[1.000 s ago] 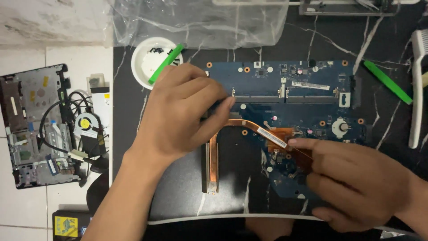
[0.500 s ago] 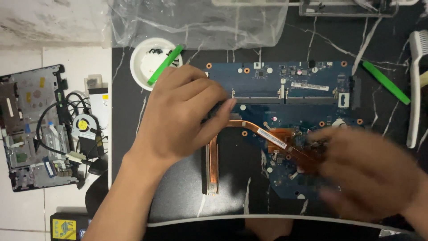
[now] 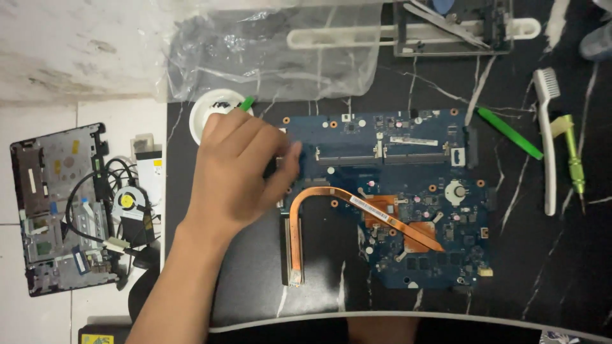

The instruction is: Screwing a copper heatsink onto a laptop motherboard using a precision screwdriver.

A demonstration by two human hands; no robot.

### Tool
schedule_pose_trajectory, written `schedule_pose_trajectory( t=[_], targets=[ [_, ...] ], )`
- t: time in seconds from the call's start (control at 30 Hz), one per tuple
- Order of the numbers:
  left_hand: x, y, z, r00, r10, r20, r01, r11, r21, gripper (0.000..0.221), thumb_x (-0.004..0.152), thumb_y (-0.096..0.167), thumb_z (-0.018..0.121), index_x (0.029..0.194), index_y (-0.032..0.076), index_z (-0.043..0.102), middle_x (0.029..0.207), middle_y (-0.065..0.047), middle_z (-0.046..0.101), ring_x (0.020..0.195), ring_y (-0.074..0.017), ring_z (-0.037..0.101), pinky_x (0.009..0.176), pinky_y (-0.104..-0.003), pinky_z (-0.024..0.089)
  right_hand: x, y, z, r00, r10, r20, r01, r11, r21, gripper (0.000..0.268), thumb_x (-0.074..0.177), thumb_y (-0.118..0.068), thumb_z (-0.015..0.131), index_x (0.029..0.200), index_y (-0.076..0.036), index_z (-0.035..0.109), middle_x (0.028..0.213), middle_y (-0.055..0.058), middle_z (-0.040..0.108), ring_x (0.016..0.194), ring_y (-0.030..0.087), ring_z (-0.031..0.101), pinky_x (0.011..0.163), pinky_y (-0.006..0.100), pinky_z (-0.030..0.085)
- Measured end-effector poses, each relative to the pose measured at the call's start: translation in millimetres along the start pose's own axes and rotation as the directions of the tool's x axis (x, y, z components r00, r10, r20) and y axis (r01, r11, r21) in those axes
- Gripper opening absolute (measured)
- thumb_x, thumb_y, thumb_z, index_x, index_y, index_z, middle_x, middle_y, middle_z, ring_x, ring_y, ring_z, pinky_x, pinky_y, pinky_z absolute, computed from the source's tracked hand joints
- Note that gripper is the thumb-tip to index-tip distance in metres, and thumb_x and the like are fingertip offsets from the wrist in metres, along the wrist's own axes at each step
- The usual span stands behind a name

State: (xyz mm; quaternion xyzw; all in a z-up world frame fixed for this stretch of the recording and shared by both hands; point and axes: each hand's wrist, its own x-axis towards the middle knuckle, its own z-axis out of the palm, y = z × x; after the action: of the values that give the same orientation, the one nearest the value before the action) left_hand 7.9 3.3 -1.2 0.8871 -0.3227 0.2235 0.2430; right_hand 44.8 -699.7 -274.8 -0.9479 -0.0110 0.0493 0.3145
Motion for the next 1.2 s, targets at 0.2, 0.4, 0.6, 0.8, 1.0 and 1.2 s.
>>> schedule_pose_trajectory(
  t=[0.2,0.4,0.6,0.8,1.0,1.2],
  targets=[
    [-2.0,-4.8,3.0,1.000,0.004,0.018,-0.004,1.000,0.015,0.042,0.102,0.002,0.071,0.074,0.007,0.040,0.067,-0.006,0.041,0.064,-0.0266,0.036,0.065,-0.040,0.028,13.7,2.8,5.5,0.978,-0.026,-0.209,0.006,0.995,-0.096,0.037,0.119,-0.036,0.084,0.109,-0.008,0.062,0.117,0.011,0.059,0.100,0.020,0.053,0.084,0.036,0.041],
    [-5.6,-9.9,6.3,0.997,0.053,-0.064,-0.049,0.997,0.058,0.048,0.100,0.001,0.073,0.068,0.007,0.039,0.060,-0.005,0.037,0.059,-0.0244,0.031,0.061,-0.038,0.024,-0.9,-78.4,-6.3,0.977,-0.072,-0.202,0.074,0.997,-0.001,0.021,0.130,-0.024,0.073,0.128,-0.008,0.061,0.116,0.008,0.055,0.092,0.018,0.044,0.078,0.036,0.033],
    [-8.9,-14.4,8.3,0.986,0.014,-0.164,0.006,0.993,0.119,0.051,0.102,0.003,0.070,0.064,0.010,0.035,0.058,-0.003,0.032,0.056,-0.0213,0.029,0.059,-0.036,0.023,15.5,-53.6,-2.6,0.978,-0.012,-0.210,0.014,1.000,0.007,0.030,0.129,-0.027,0.076,0.115,-0.008,0.057,0.084,0.003,0.042,0.073,0.012,0.034,0.066,0.032,0.025],
    [-10.3,-13.3,10.2,0.968,-0.047,-0.248,0.086,0.985,0.147,0.051,0.109,0.011,0.052,0.061,0.011,0.034,0.053,-0.003,0.032,0.047,-0.0232,0.026,0.055,-0.038,0.023,-38.2,-305.6,-34.4,0.956,-0.281,-0.087,0.263,0.949,-0.174,0.026,0.116,-0.015,0.075,0.132,0.005,0.072,0.109,0.015,0.056,0.091,0.022,0.053,0.077,0.035,0.040],
    [-18.6,-37.7,-24.4,0.831,-0.410,-0.375,0.478,0.872,0.106,0.026,0.110,0.018,0.050,0.087,0.008,0.059,0.074,-0.003,0.056,0.067,-0.0254,0.053,0.075,-0.042,0.040,40.0,-42.3,34.4,0.943,-0.212,-0.255,0.239,0.968,0.078,0.027,0.136,-0.027,0.067,0.127,-0.002,0.065,0.124,0.013,0.061,0.115,0.025,0.059,0.100,0.036,0.042],
    [-17.6,-42.4,-18.4,0.885,-0.458,-0.084,0.465,0.868,0.171,0.015,0.088,0.028,0.073,0.096,0.016,0.079,0.097,-0.003,0.066,0.093,-0.0319,0.055,0.080,-0.047,0.036,53.6,-2.4,31.6,0.957,-0.189,-0.221,0.177,0.982,-0.071,0.029,0.142,-0.024,0.062,0.132,0.003,0.064,0.117,0.016,0.058,0.106,0.030,0.056,0.090,0.043,0.041]
  ],
)
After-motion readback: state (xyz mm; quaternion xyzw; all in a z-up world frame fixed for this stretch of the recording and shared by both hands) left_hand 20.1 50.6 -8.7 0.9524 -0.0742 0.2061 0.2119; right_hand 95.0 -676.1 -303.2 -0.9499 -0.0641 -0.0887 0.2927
